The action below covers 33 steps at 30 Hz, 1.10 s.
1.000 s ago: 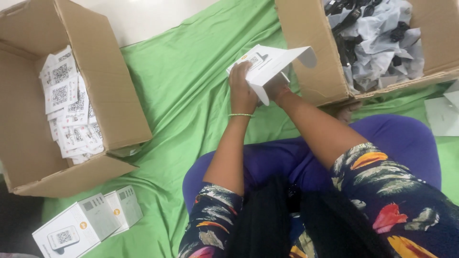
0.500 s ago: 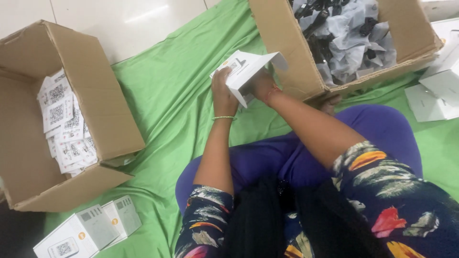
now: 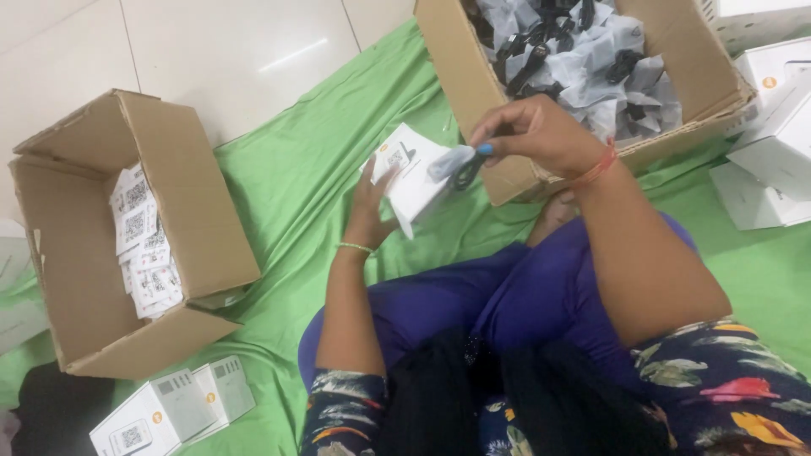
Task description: The person packs items into small white boxes and organizes these boxes into larger shipping containers.
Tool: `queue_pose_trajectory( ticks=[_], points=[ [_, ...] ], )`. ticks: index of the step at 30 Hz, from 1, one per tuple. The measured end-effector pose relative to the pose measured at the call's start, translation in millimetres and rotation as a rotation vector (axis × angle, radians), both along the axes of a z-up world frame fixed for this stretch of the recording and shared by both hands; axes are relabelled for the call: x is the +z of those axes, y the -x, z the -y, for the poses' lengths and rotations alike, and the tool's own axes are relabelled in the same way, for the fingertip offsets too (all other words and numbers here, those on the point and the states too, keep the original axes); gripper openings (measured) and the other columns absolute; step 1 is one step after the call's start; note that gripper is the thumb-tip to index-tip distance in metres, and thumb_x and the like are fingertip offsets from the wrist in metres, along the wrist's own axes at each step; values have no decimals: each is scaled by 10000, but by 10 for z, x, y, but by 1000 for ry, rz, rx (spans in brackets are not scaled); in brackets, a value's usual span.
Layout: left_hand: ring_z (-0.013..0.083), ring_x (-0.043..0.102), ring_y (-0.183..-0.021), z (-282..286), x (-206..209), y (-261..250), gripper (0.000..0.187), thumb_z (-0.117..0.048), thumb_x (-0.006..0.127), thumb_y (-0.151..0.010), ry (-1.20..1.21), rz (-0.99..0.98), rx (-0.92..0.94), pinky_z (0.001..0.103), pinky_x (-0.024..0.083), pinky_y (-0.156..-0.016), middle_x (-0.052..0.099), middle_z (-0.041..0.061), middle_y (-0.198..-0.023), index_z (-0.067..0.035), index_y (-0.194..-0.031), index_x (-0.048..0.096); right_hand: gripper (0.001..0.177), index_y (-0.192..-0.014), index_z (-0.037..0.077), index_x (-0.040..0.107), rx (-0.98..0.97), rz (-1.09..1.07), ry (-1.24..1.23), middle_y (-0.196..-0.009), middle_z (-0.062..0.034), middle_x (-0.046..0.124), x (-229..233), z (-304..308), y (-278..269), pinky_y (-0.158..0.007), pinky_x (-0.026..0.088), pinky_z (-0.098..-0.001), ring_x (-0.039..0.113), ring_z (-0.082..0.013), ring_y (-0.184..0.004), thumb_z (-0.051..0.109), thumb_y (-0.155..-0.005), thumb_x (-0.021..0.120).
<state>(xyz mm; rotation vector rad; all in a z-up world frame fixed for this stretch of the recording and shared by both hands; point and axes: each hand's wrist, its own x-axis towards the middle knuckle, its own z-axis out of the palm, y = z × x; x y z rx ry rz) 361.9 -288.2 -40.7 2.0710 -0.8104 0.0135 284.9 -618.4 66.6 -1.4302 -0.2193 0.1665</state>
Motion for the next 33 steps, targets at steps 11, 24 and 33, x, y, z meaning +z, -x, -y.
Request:
queue_pose_trajectory(
  ticks=[11, 24, 33],
  points=[
    [276, 606, -1274, 981, 435, -52, 419, -143, 490, -1084, 385, -432, 175, 363, 514, -1071, 572, 159, -1506, -67, -1496, 506, 156, -1088, -16, 742, -394, -30, -184, -1015, -48, 738, -432, -120, -517, -780, 629, -256, 709, -102, -888, 22, -938, 723],
    [414, 293, -1578, 1442, 589, 155, 669, -155, 664, -1018, -36, -53, 89, 430, 284, -1264, 288, 251, -1682, -52, -1604, 358, 533, -1456, 55, 523, -648, 246, 690, -1438, -201, 608, -576, 12, -501, -1217, 395, -427, 542, -358, -1377, 176, -959, 674],
    [490, 330, -1461, 342, -537, 509, 947, -268, 817, -862, -524, -33, 353, 490, 354, -1187, 221, 326, -1614, -50, -1605, 272, 930, -1611, 95, 145, 280, -24, 1198, -1664, -244, 148, -1160, -816, -380, -1142, 376, -416, 392, -380, -1428, 84, -817, 628]
  ],
)
